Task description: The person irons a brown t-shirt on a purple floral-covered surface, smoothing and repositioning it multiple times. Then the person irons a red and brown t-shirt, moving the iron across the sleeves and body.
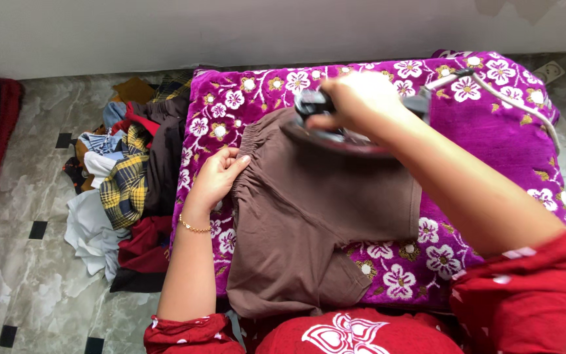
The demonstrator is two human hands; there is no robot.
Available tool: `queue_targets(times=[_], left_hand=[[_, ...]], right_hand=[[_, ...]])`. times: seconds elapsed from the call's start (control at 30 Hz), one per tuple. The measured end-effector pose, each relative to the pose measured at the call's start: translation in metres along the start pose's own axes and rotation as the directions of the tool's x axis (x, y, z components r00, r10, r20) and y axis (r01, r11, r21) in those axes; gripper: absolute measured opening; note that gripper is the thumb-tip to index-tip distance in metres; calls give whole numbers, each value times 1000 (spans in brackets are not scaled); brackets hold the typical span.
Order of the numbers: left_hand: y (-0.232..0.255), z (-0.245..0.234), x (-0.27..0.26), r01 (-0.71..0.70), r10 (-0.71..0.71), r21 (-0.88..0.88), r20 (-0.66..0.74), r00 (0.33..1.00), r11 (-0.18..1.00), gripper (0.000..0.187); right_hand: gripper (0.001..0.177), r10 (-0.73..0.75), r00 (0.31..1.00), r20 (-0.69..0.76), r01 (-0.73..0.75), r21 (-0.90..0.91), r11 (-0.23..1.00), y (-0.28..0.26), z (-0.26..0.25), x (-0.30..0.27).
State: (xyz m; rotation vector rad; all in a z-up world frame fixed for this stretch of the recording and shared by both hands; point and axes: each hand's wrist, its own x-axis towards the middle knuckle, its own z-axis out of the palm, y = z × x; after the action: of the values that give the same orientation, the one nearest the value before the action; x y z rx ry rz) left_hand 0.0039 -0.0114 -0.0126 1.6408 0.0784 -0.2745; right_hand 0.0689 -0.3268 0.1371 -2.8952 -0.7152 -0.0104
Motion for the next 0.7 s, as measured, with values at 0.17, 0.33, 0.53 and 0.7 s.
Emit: queue_targets(times=[0.17,0.33,0.53,0.7], left_hand=[[1,0,0,22,-21,-38,14,1000,999,32],[8,3,-4,53,-53,6,-17,998,999,33],[6,2,-4,42,-40,60,-40,998,997,34],[-4,-5,1,17,-15,77,-28,999,997,31]], right_hand=[[52,-10,993,120,15,-37,999,11,-15,-91],[69,-24,1000,11,25,-123,992,19,-12,-141],[64,-115,985,-130,93,-168,981,27,5,-90],[68,-28,988,-150,15,-89,996,18,11,6]])
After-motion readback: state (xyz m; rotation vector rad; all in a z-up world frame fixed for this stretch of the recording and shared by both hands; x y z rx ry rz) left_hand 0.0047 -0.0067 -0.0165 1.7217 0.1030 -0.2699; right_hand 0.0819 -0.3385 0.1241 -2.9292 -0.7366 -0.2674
